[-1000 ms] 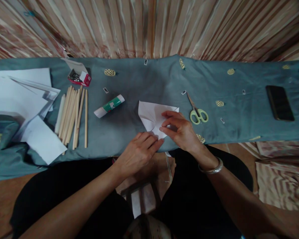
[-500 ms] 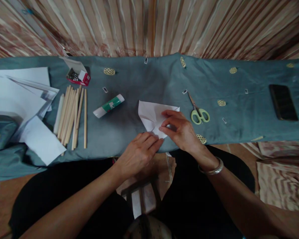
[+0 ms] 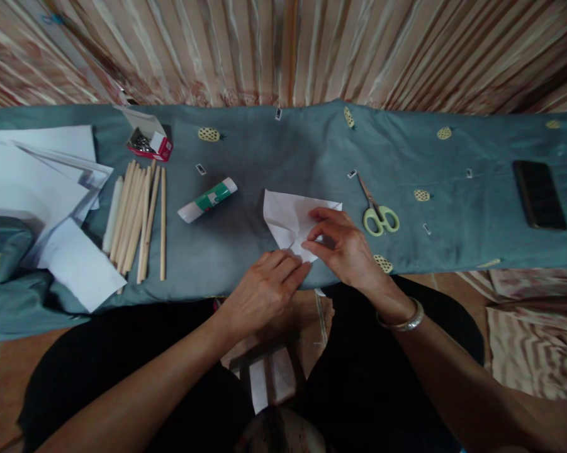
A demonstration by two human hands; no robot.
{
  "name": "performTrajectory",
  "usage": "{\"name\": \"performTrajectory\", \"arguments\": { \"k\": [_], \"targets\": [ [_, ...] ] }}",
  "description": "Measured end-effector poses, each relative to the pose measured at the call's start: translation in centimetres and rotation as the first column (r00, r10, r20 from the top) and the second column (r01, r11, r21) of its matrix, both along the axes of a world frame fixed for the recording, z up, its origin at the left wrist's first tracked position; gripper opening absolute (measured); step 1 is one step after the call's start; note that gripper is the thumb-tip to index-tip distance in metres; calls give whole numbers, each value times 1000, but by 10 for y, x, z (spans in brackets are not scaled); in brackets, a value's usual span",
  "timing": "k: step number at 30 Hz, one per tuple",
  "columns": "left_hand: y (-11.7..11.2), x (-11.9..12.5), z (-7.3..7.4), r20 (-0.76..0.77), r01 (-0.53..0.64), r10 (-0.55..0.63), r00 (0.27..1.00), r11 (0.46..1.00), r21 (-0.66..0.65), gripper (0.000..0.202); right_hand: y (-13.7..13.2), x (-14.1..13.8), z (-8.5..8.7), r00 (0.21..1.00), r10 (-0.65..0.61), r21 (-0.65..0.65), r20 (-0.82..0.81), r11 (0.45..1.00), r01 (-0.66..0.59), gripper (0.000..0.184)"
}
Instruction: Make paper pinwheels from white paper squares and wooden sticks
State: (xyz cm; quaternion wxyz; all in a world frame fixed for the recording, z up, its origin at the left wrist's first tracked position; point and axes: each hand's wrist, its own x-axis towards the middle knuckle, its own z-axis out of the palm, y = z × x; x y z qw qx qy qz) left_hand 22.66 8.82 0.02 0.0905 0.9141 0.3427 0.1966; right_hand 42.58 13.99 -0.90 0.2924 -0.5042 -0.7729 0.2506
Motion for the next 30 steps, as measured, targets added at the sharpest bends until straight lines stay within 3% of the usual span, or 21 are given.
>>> {"name": "performTrajectory", "arguments": {
  "k": [30],
  "targets": [
    [0, 0, -2, 48, -5, 8, 999, 998, -60, 26, -5, 1, 2, 999, 34, 34, 11, 999, -35, 6]
  ]
}}
